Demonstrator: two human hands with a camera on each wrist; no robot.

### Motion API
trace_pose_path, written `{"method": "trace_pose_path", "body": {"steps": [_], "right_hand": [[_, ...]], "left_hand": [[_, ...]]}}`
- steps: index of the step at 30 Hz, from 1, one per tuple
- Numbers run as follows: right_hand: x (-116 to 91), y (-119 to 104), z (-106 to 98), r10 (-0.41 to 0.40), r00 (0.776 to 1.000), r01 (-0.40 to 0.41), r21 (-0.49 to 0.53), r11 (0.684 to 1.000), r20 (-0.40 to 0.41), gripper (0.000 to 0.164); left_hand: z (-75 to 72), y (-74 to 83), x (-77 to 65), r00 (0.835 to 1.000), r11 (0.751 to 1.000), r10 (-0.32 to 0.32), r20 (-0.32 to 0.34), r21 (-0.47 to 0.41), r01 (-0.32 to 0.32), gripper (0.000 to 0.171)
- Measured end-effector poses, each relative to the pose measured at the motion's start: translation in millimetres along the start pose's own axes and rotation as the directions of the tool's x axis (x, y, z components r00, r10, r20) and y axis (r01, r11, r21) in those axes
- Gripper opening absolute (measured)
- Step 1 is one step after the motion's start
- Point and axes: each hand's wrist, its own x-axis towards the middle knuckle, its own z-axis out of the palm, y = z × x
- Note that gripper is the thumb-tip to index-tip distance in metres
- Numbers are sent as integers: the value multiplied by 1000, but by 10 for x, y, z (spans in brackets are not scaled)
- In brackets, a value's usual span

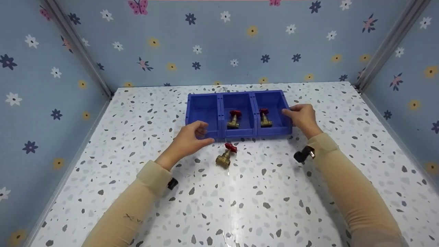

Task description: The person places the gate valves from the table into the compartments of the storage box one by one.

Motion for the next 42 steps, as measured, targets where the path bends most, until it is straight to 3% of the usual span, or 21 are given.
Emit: {"method": "trace_pose_path", "body": {"steps": [7,14,23,42], "right_hand": [[3,25,-6,11,1000,-11,-17,1000,5,55],[20,41,16,26,1000,-27,-18,999,-5,54],[16,97,34,-31,999,31,-8,999,-36,51],[18,86,41,3,999,-3,7,1000,-32,52]], "left_hand": [[101,-2,-16,997,1000,-3,74,-9,4,66],[223,-11,-21,993,999,-15,121,41,10,66],[339,-28,-53,975,998,-31,221,59,19,70],[467,33,-42,950,988,-58,306,157,9,60]]}}
